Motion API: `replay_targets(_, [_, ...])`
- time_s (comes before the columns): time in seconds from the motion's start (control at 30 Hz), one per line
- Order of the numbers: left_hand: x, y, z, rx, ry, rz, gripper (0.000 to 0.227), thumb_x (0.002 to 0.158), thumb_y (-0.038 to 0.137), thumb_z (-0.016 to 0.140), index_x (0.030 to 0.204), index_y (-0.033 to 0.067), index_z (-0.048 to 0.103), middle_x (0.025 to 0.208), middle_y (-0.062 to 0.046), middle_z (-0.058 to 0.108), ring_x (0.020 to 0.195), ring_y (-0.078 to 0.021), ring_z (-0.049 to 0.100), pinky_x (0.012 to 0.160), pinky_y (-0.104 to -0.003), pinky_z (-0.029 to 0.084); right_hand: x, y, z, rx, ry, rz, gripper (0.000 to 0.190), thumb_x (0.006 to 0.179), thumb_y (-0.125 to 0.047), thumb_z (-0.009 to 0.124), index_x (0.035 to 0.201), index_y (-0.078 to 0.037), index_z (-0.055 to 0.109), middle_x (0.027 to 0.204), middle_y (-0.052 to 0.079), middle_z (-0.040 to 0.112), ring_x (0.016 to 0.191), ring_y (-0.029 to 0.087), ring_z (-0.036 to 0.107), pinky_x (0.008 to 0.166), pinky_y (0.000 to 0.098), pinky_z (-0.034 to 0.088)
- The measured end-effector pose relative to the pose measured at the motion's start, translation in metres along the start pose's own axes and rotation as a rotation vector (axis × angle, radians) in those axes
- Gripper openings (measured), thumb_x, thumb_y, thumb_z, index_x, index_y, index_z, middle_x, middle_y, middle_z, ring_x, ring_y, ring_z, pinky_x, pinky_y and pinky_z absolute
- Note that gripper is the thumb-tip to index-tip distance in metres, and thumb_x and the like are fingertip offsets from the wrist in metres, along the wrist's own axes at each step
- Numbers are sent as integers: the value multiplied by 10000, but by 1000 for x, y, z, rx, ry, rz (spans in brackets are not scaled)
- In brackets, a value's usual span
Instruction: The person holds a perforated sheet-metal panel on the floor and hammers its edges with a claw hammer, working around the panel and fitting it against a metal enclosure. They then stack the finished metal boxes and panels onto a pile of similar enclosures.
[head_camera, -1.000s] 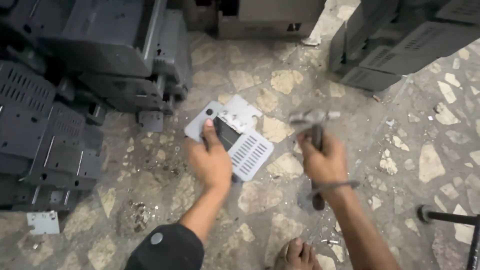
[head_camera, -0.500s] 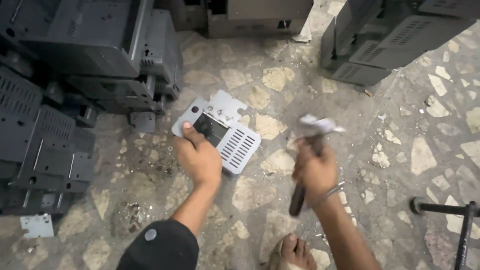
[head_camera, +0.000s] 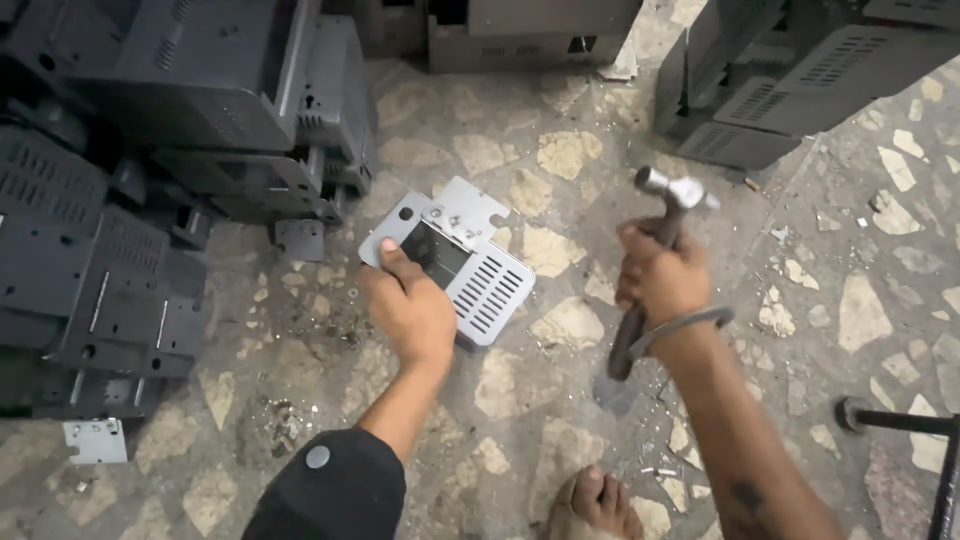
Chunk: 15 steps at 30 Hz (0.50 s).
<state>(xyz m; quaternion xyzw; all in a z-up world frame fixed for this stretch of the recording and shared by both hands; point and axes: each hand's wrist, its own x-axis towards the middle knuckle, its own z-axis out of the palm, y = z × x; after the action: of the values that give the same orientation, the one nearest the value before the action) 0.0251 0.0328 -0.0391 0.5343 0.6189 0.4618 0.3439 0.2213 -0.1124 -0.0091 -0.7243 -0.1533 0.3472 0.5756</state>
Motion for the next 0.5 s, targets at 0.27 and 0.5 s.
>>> replay_targets(0.27, [2,5,7,44,-20,-57,526,1061,411,457,1005,-96,580,958,-330,650,884,-498,621,780,-536,461,-31,-16,16,-429,-106,-75,133,903,-120,635,1016,-82,695,669,-10,553,543,123,466,483,308,372])
replay_targets(0.5, [1,5,2,-34,-49,-30,505,1076,388,446,1031,-100,570,976,-311,651,866,-465,638,777,-522,476,-45,35,34,344,410,18,105,942,-156,641,1020,-88,625,611,2,486,473,142,447,434,335,375])
